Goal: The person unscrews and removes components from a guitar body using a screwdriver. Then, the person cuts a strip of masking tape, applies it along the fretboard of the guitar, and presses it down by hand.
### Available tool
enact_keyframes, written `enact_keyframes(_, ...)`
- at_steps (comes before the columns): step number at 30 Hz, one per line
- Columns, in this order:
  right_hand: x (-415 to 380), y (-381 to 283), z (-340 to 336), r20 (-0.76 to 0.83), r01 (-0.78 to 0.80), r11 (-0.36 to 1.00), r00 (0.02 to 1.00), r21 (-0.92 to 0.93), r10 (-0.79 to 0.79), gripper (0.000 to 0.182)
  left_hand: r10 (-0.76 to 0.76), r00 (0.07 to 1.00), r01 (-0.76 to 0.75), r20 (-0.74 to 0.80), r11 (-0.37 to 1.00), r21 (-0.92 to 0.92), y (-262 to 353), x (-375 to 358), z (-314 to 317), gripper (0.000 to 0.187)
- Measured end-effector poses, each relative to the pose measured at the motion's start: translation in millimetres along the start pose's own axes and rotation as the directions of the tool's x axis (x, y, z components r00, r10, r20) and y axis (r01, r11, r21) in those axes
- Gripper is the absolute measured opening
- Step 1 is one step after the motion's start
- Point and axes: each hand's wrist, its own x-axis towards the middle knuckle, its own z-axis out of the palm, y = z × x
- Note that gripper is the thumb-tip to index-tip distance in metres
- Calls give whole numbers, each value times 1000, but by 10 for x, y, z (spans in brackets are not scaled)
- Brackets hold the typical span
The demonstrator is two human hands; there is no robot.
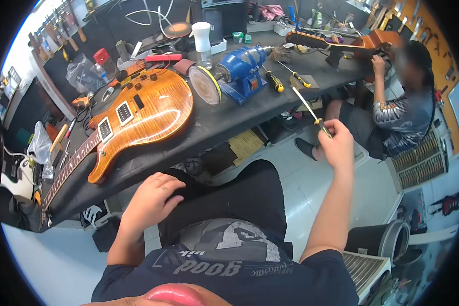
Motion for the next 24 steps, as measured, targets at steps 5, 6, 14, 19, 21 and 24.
enact_keyframes(5,740,-72,814,-172,71,991,981,-111,-89,34,79,986,-81,146,997,9,99,-4,113,29)
enact_keyframes(6,918,7,993,-186,139,981,969,-139,-163,35,68,988,-70,137,997,14,123,-21,133,27)
enact_keyframes(14,1396,-90,1623,-339,347,917,853,-198,-397,37,-113,994,113,9,994,11,-77,-329,271,21)
enact_keyframes(19,463,-422,1524,-405,469,863,838,191,-366,15,-390,889,390,-240,920,-49,-190,-479,169,15)
enact_keyframes(21,68,-332,1707,-160,631,742,775,225,-611,10,-284,856,321,-431,947,16,-384,-499,167,17)
enact_keyframes(24,-563,-835,2012,-145,752,598,648,277,-747,21,-73,824,281,-562,914,293,-592,-379,246,34)
